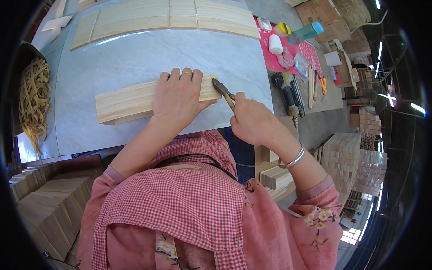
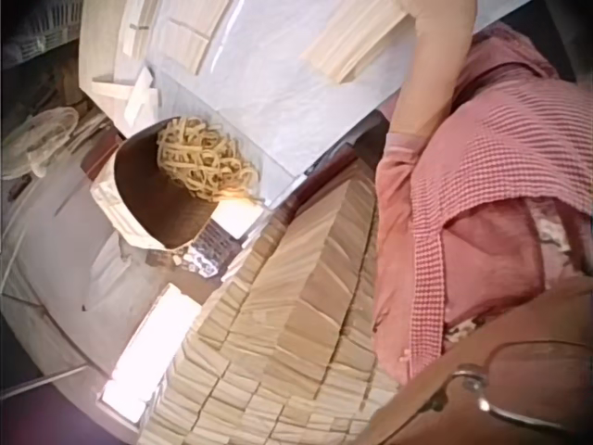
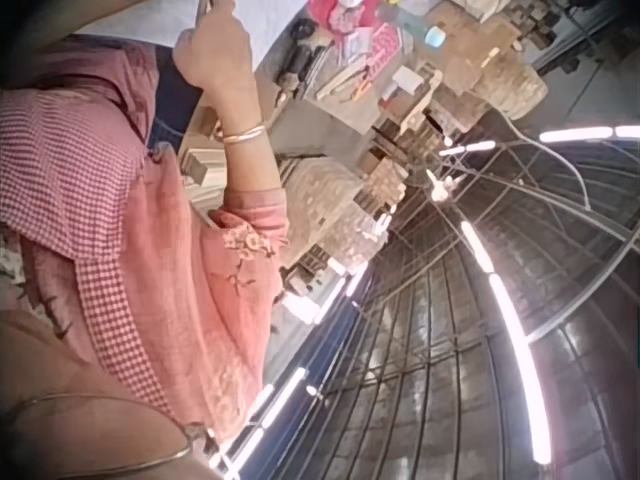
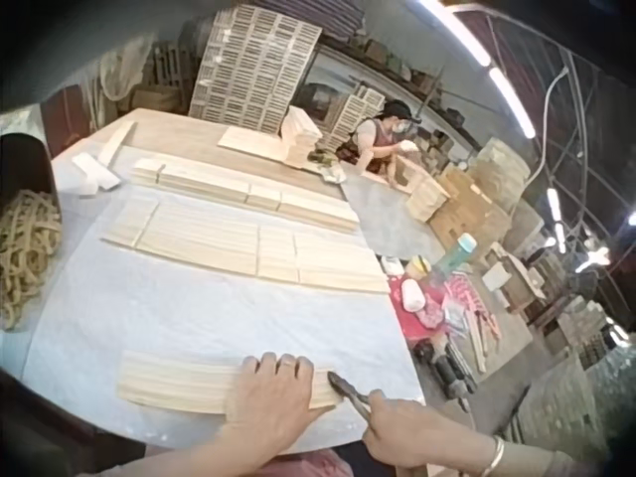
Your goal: Assemble wooden boxes by applying glue to wood slats and securing them with a pneumatic nailer.
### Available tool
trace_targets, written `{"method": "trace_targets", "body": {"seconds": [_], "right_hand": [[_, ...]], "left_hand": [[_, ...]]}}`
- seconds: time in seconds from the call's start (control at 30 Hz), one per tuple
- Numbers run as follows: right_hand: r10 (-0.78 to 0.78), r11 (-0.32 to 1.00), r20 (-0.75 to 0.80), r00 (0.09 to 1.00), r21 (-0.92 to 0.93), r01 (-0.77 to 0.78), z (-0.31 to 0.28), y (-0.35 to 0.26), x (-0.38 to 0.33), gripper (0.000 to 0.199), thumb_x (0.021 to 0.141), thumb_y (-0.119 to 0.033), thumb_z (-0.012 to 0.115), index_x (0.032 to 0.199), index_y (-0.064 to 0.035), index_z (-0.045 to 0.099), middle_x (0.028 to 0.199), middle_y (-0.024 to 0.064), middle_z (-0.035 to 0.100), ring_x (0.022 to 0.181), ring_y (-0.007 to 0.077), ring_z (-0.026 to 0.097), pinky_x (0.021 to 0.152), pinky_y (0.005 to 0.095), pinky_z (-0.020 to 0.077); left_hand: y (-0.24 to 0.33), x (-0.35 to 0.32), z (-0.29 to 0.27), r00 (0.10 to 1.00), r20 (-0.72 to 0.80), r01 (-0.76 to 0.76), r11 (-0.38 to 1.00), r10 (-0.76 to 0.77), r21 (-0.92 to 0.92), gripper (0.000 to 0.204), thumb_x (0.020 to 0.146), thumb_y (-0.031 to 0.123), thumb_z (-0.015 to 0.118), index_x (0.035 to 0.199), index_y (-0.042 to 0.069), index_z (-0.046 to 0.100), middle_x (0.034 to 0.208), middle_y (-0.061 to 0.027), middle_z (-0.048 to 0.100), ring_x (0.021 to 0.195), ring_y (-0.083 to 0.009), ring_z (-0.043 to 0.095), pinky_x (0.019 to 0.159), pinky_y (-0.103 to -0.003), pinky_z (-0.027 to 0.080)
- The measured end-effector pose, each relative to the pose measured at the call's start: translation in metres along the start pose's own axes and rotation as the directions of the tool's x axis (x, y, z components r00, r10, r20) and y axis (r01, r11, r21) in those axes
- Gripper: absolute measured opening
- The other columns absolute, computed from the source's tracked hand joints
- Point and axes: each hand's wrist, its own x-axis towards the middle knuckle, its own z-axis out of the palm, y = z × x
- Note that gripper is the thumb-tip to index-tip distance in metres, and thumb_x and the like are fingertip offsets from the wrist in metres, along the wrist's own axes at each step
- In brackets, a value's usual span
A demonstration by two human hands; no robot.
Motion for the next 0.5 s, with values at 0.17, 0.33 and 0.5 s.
{"method": "trace_targets", "body": {"seconds": [0.17,0.33,0.5], "right_hand": [[0.052,0.975,0.071,0.996,0.213,-0.066,0.005,-0.004,0.002,0.028,0.085,-0.008,0.053,0.109,0.0038,0.05,0.094,0.0277,0.066,0.083,0.0445,0.064,0.077,0.0519,0.0499],[-0.139,0.99,-0.5,0.855,-0.076,0.117,0.039,0.032,-0.007,0.04,0.081,-0.011,0.059,0.116,0.0064,0.051,0.094,0.0241,0.063,0.082,0.0439,0.064,0.073,0.0505,0.0513],[-0.287,0.949,-0.546,0.787,-0.274,0.156,0.031,0.044,0.003,0.048,0.079,-0.012,0.061,0.123,0.0046,0.051,0.098,0.0215,0.059,0.081,0.0408,0.062,0.071,0.0467,0.0516]], "left_hand": [[-0.002,-0.001,0.002,1.0,0.007,0.014,1.0,-0.014,-0.005,0.059,0.081,0.064,0.071,0.097,0.008,0.064,0.088,-0.0052,0.065,0.081,-0.0203,0.058,0.08,-0.035,0.042],[0.001,0.001,-0.003,0.999,0.047,0.021,0.998,-0.018,-0.066,0.058,0.08,0.059,0.075,0.1,0.005,0.065,0.092,-0.0081,0.066,0.084,-0.0212,0.055,0.082,-0.036,0.04],[0.001,0.001,-0.003,0.998,0.058,0.022,1.0,-0.023,0.007,0.062,0.082,0.068,0.069,0.098,0.008,0.064,0.089,-0.0058,0.065,0.082,-0.0206,0.058,0.08,-0.035,0.042]]}}
